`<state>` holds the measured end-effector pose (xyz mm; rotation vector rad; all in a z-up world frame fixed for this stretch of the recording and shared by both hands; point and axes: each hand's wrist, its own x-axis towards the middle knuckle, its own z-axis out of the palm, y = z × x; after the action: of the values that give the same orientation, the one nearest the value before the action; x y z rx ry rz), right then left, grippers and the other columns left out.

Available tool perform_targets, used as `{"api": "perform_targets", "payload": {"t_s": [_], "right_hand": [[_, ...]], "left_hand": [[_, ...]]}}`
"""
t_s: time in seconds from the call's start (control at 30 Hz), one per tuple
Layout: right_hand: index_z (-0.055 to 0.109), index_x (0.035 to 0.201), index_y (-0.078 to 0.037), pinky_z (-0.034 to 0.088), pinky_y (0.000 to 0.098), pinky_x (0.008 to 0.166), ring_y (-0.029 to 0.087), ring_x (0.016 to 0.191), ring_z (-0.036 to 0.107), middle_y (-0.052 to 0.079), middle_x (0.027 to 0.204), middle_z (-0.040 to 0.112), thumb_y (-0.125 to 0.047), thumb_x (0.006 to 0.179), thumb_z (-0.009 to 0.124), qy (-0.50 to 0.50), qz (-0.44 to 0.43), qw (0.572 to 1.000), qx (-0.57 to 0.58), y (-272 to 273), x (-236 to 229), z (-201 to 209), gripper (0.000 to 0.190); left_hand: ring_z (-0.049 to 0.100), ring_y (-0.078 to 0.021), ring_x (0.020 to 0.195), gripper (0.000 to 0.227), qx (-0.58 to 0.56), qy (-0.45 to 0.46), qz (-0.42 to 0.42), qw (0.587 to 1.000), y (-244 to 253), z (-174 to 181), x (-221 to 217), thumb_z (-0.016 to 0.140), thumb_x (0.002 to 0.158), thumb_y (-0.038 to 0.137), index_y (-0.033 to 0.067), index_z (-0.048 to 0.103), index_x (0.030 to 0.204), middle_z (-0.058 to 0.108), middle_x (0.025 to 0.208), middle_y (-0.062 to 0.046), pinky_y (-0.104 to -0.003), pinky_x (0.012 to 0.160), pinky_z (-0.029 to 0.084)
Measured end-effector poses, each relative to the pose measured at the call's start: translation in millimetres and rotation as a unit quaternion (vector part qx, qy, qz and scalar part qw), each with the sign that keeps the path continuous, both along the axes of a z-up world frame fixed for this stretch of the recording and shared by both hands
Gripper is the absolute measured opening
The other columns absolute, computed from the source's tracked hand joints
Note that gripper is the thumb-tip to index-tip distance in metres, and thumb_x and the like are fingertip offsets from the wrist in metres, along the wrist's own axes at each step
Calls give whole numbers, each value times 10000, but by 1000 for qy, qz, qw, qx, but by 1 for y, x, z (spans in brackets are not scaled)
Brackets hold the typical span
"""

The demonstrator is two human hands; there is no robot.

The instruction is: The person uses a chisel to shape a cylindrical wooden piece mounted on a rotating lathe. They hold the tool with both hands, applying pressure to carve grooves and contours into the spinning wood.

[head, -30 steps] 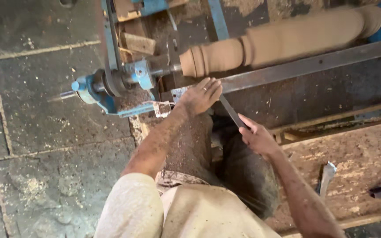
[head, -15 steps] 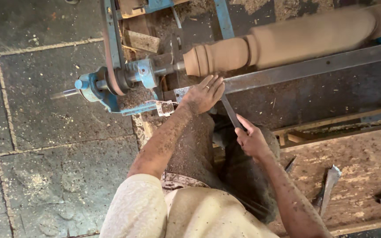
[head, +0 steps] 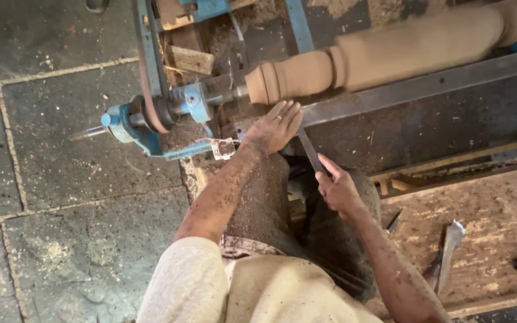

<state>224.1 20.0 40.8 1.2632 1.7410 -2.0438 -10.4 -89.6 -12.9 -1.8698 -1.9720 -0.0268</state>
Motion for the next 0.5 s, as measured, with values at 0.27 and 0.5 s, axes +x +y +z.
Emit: {"api": "perform_targets", "payload": {"t_s": [0.27, 0.5], "right_hand": [[502, 1532, -189, 317, 266, 409, 60, 455, 383, -30, 569, 467, -141, 978, 591, -1, -10, 1000, 15, -6, -6, 7, 563], [529, 1511, -182, 337, 261, 420, 62, 461, 409, -31, 581, 485, -125, 967, 610, 5, -50, 999, 5, -18, -7, 2, 553]], "left_hand": [[556, -294, 1377, 462, 8, -2, 3, 1000, 4, -3, -2, 463, 1034, 254, -16, 562, 1395, 596, 1460, -171, -432, 1243, 324], [543, -293, 1387, 482, -11, 5, 3, 1000, 2, 1, 0, 470, 1015, 247, -18, 551, 1409, 588, 1472, -168, -429, 1237, 319]]}}
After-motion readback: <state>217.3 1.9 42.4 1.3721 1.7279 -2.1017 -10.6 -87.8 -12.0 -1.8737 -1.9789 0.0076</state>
